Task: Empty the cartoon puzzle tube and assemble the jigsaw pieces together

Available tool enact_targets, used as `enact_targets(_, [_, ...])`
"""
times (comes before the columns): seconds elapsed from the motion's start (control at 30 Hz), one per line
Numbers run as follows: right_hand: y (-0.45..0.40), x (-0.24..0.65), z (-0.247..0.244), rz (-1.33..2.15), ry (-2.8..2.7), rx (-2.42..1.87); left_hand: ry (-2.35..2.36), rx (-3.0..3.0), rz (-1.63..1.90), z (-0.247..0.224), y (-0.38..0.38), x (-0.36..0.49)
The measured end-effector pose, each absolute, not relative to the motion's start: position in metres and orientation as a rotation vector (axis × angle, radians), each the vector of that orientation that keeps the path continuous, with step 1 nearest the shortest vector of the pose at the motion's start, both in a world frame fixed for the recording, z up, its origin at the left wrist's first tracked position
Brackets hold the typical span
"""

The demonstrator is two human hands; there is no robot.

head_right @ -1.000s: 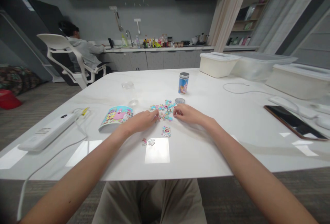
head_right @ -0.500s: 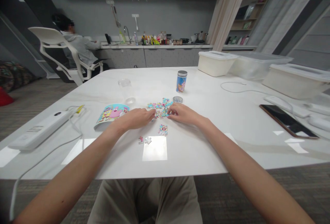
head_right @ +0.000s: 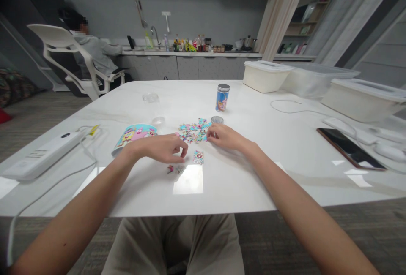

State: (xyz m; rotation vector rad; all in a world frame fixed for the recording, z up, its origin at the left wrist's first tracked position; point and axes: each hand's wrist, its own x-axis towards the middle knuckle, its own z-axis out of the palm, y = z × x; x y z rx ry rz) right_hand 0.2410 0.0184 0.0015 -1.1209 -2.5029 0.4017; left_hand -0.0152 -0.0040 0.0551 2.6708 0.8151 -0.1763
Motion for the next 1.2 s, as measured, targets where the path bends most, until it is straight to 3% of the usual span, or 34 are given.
enact_targets(0.37, [0.018, 0.242, 0.004, 0.365, -2.501, -1.2, 0.981, 2.469, -0.399, 0.061, -0.001, -0.024])
enact_targets(1.2, [0.022, 0.248, 0.003, 0.219, -2.45, -1.35, 0.981, 2.454, -0.475, 0.066, 0.0, -0.032])
